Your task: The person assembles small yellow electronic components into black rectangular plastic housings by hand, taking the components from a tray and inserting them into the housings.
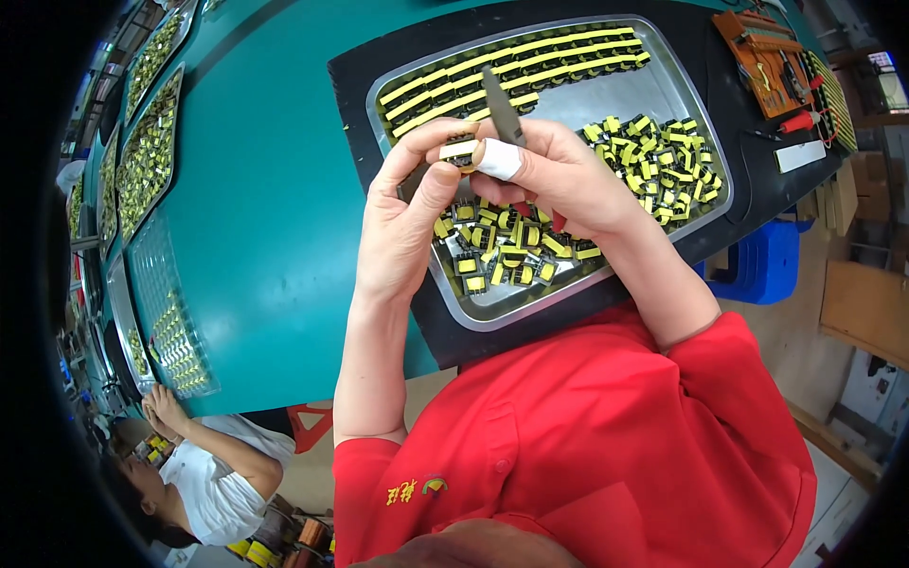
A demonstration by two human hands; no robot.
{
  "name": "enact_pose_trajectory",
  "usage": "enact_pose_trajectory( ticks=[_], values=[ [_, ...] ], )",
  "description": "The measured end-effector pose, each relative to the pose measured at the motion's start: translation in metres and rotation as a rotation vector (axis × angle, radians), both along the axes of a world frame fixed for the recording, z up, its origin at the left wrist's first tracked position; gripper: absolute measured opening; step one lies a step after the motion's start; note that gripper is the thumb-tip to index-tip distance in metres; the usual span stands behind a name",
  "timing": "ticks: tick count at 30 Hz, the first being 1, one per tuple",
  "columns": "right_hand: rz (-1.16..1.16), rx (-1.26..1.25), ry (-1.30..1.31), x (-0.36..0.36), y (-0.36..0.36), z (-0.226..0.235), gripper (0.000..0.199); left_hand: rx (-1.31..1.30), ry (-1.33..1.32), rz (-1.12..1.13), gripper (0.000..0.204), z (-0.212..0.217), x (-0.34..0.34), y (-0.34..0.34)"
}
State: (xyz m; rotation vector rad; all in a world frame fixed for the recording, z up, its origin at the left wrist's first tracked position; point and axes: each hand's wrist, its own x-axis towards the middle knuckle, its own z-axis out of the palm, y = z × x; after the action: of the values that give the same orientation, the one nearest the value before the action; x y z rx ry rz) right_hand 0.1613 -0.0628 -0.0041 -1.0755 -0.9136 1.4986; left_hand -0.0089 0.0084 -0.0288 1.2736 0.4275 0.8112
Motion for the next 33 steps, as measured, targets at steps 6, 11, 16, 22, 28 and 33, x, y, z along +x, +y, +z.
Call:
enact_pose_trajectory(
  ticks=[6, 11, 16, 22, 28, 33],
  values=[
    [-0.096, 0.135, -0.215, 0.002, 0.005, -0.002, 0.041, -0.382, -0.077, 0.070, 0.062, 0.018, 0.000, -0.001],
    [-0.124, 0.339, -0.648, -0.017, 0.002, 0.004, 0.040, -0.721, -0.434, 0.047, 0.085, 0.019, 0.000, 0.003],
    [-0.204, 0.470, -0.933, -0.021, 0.009, -0.002, 0.029, -0.717, -0.494, -0.054, 0.094, 0.024, -0.001, 0.002],
    [-0.157, 0.591, -0.913, -0.022, 0.014, 0.002, 0.035, -0.475, -0.481, -0.152, 0.097, 0.012, -0.003, 0.001],
    [-0.127, 0.650, -0.988, -0.023, 0.015, 0.010, 0.033, -0.431, -0.404, -0.137, 0.098, 0.018, -0.005, -0.001],
    [-0.060, 0.713, -1.178, -0.021, 0.013, 0.016, 0.038, -0.360, -0.197, -0.004, 0.101, 0.042, -0.007, -0.004]
  ],
)
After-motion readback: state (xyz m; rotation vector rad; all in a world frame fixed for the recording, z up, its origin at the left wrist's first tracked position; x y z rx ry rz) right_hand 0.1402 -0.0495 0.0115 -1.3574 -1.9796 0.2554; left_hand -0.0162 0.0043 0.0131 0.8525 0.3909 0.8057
